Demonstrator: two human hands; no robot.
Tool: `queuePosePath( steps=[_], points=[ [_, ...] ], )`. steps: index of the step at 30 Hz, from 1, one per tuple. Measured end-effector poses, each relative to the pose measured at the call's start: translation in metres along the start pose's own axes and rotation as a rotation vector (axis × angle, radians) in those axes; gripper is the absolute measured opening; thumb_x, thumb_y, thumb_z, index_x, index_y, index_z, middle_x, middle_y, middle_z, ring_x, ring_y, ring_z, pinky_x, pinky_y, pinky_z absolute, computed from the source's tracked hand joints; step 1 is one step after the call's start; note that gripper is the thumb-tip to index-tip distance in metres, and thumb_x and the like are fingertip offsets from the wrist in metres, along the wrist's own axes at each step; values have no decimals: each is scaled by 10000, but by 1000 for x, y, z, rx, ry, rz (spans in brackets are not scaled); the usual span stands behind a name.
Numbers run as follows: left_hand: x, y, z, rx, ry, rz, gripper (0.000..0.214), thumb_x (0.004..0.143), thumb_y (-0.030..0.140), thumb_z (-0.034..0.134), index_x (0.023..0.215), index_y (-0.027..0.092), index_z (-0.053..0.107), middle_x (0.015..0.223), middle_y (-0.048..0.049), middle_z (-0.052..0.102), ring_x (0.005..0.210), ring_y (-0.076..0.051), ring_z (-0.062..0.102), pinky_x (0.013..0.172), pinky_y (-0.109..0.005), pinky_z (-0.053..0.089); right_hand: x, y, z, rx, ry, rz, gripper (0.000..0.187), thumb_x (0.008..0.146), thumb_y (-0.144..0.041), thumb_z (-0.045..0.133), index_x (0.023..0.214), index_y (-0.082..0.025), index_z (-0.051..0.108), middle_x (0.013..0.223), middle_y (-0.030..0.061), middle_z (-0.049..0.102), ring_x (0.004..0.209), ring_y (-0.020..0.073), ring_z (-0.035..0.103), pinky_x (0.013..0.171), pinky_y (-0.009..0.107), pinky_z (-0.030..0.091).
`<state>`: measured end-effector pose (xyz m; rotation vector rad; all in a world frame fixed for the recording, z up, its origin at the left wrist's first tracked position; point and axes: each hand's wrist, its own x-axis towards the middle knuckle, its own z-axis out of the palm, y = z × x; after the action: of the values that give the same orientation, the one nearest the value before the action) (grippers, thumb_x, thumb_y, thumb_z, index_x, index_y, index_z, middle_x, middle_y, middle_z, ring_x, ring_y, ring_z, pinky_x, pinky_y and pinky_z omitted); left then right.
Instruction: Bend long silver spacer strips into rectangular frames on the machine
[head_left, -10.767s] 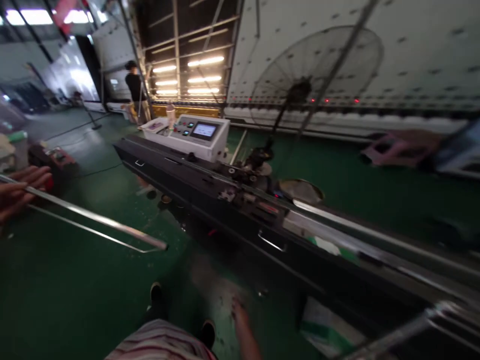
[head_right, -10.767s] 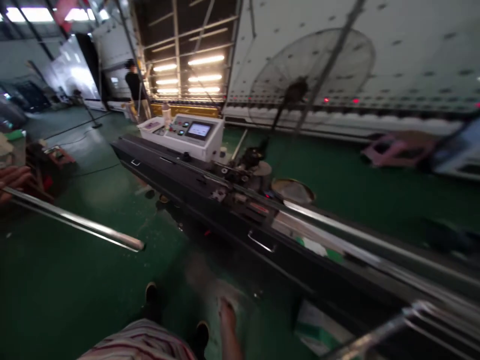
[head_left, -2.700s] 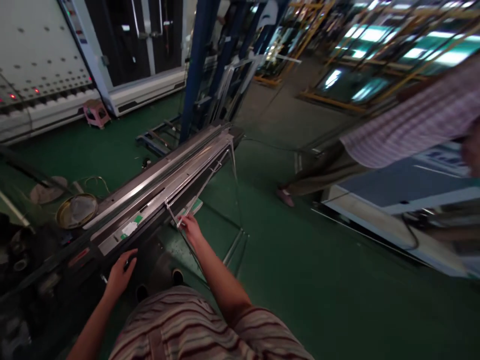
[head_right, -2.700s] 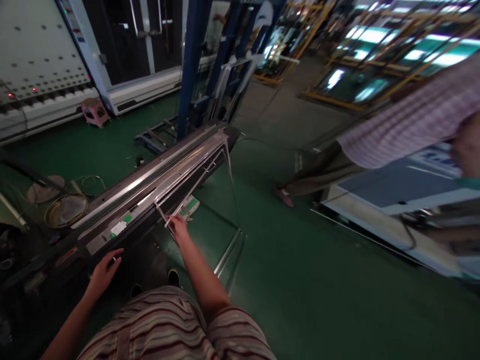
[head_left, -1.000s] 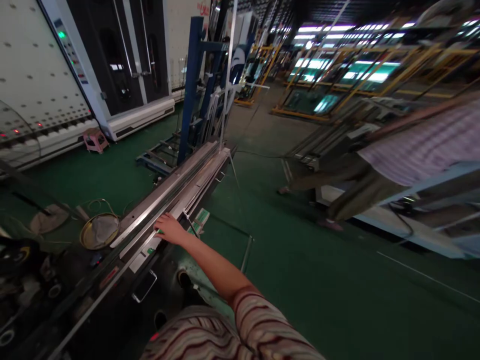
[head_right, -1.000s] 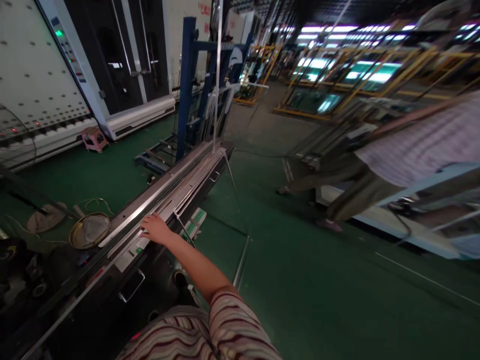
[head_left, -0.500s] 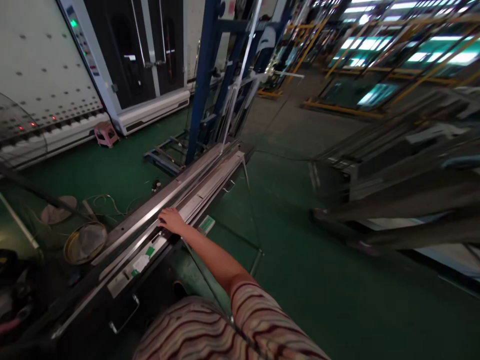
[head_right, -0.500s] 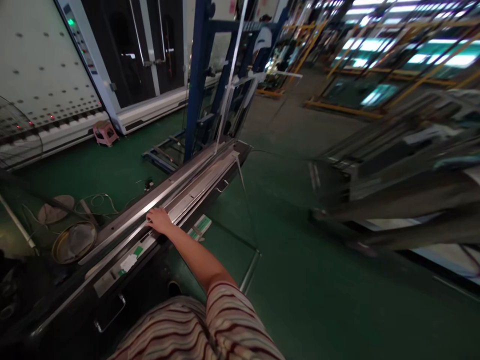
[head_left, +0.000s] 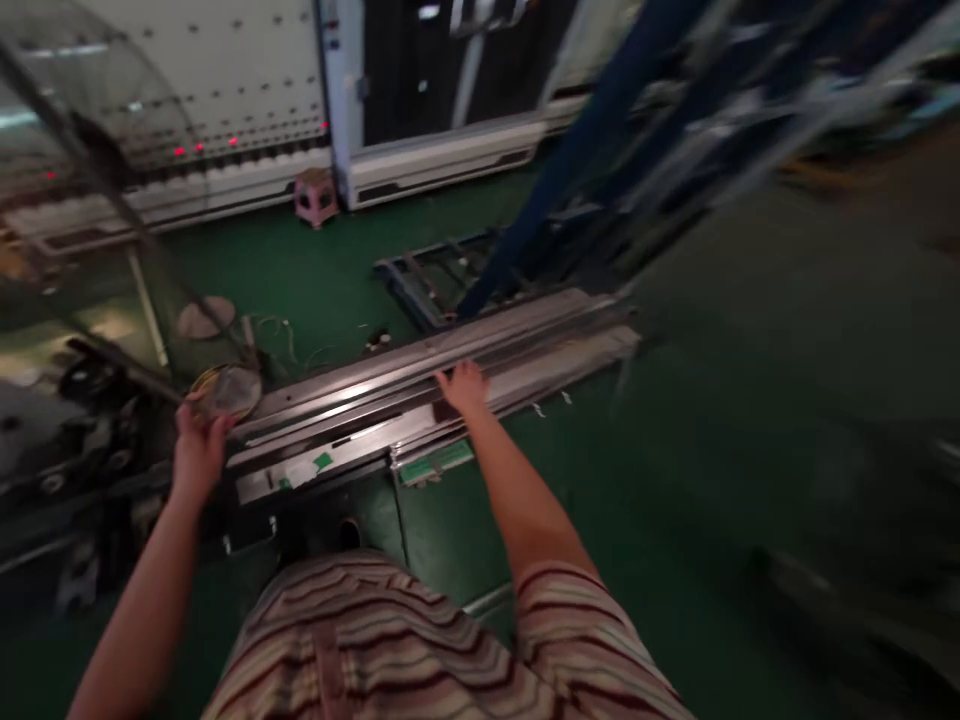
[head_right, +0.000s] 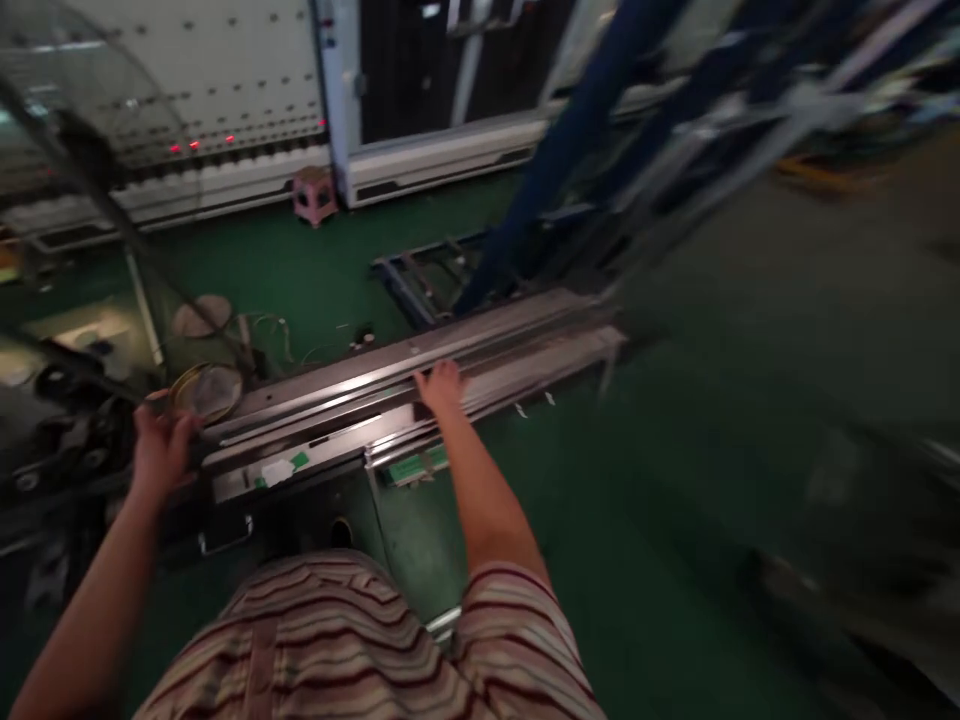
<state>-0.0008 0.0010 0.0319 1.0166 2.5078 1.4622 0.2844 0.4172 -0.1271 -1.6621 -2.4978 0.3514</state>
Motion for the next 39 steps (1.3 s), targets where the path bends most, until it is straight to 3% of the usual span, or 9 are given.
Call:
queuePosePath(
  steps=[4, 8, 11, 14, 19, 31, 39],
  points=[
    [16, -16, 38, -88, -29, 47, 515, 949, 378, 511, 1390, 161, 361, 970, -114, 689, 927, -233, 712, 819, -345, 544, 29, 20, 17, -53, -47, -1, 792, 996, -572, 188, 1538, -3, 286, 1607, 279, 236, 1494, 366, 189, 1162, 630, 234],
    [15, -19, 63, -129, -49, 72, 455, 972, 325, 466, 1383, 158, 368, 955, -98, 658, 934, -213, 703, 820, -320, 532, 44, 32, 20, -105, -59, 7, 730, 1000, -529, 186, 1516, -43, 363, 1559, 292, 322, 1462, 363, 262, 1105, 663, 292],
    [8, -28, 70, -146, -66, 62, 441, 980, 292, 447, 1395, 167, 365, 963, -97, 653, 961, -209, 695, 826, -311, 522, 50, 34, 18, -149, -52, 32, 688, 1004, -510, 194, 1449, -68, 475, 1459, 301, 446, 1375, 373, 389, 1049, 641, 354],
    [4, -47, 59, -97, -33, 32, 409, 981, 266, 442, 1372, 168, 378, 963, -99, 667, 950, -209, 694, 859, -329, 509, 49, 25, 22, -197, -71, 6, 640, 1000, -508, 240, 1337, -94, 593, 1311, 280, 569, 1257, 363, 509, 1003, 583, 401],
    [0, -92, -3, -31, 33, -19, 406, 984, 268, 437, 1368, 169, 350, 949, -94, 685, 913, -212, 696, 840, -329, 505, 12, -28, 41, -260, -75, -123, 639, 963, -565, 370, 1209, -50, 660, 1084, 267, 656, 1097, 357, 603, 951, 514, 411],
    [-7, -217, -185, 40, 136, -83, 373, 996, 275, 402, 1344, 149, 350, 927, -88, 658, 895, -203, 705, 799, -308, 498, -118, -229, 85, -385, -19, -233, 709, 962, -597, 359, 968, 5, 735, 874, 263, 693, 900, 375, 675, 908, 513, 393],
    [-9, -297, -306, 109, 192, -122, 373, 989, 284, 415, 1331, 147, 360, 945, -112, 700, 933, -236, 712, 837, -347, 520, -199, -350, 119, -423, 63, -320, 734, 966, -591, 353, 883, 25, 743, 781, 260, 688, 850, 361, 688, 828, 431, 418]
  ],
)
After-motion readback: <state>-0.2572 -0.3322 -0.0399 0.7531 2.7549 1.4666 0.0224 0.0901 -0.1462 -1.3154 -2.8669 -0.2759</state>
